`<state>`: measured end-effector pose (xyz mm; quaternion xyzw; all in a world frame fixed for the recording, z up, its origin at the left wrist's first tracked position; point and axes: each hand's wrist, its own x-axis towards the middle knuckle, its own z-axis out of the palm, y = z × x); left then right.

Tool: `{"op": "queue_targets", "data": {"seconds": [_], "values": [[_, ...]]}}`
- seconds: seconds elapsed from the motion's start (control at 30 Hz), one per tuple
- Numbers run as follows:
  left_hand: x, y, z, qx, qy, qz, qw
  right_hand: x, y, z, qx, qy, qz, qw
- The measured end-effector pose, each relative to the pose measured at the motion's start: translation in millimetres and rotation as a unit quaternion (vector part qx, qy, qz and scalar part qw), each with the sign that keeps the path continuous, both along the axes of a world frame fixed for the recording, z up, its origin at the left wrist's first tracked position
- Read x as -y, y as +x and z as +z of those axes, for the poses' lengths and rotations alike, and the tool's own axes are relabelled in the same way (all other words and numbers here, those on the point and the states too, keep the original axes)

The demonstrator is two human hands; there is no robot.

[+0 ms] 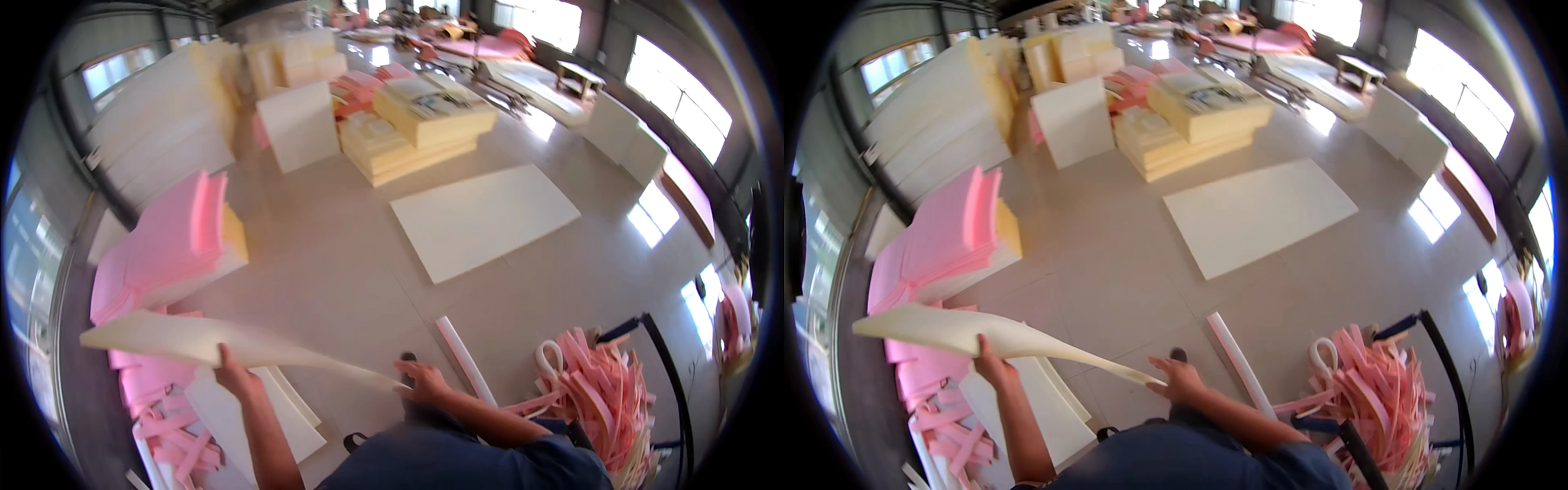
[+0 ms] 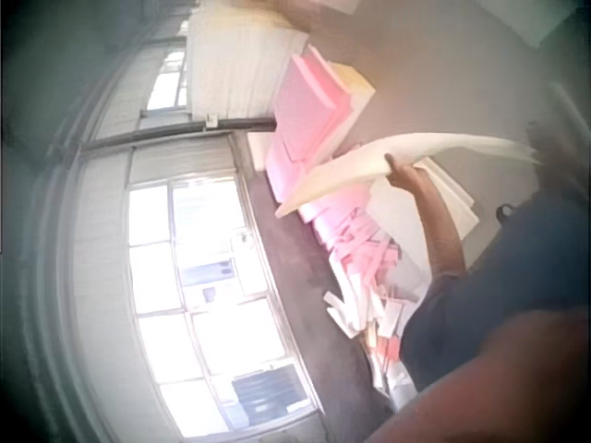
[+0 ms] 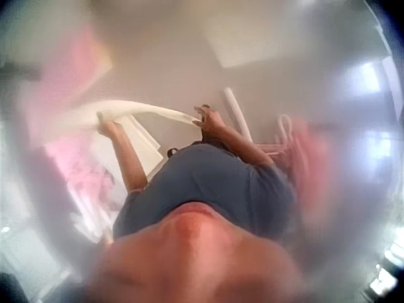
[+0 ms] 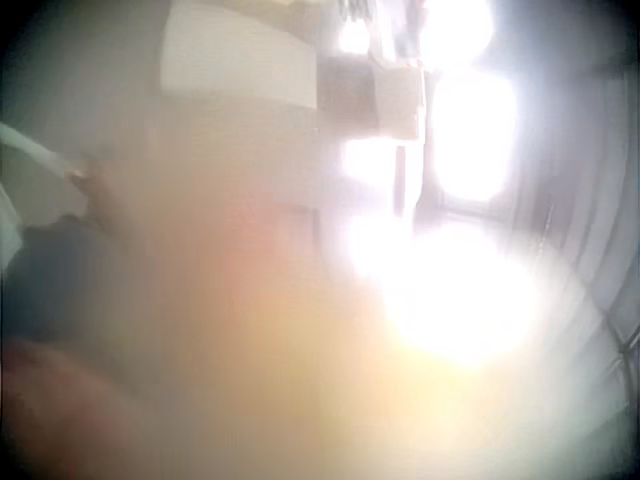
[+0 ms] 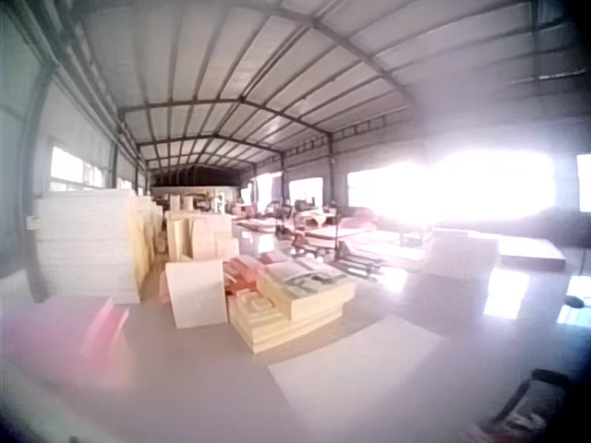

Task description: The person picks up foam sheets, places them on a cutting table, and uses a ruler and marker to measure and mark the foam. They then use a straight-edge cutter to slice the foam into smaller pieces and stack the cut pieces on the table.

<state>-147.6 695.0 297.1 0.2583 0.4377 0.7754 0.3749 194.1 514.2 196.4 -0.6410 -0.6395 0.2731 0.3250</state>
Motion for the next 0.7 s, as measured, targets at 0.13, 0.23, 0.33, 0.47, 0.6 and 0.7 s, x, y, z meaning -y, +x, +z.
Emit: {"op": "queue_targets", "data": {"seconds": [0.13, 0.23, 0.33, 0.47, 0.6, 0.7], "values": [[-113, 39, 30, -0.062, -0.015, 0.040, 0.997, -115, 51, -10, -0.046, 0.007, -0.028, 0.999], [-198, 23, 48, -0.068, -0.068, 0.048, 0.994, -201, 85, -13, -0.058, -0.057, -0.042, 0.996], [-272, 28, 78, -0.086, -0.025, 0.088, 0.992, -291, 122, 13, -0.005, -0.007, -0.016, 1.000], [-373, 56, 99, -0.104, -0.017, 0.114, 0.988, -411, 166, 30, 0.010, -0.008, -0.004, 1.000], [-493, 89, 95, -0.119, -0.004, 0.093, 0.988, -521, 205, 22, 0.032, -0.057, -0.062, 0.996], [-575, 137, 98, -0.129, -0.028, 0.085, 0.988, -577, 226, 10, 0.066, -0.091, -0.068, 0.991]]}}
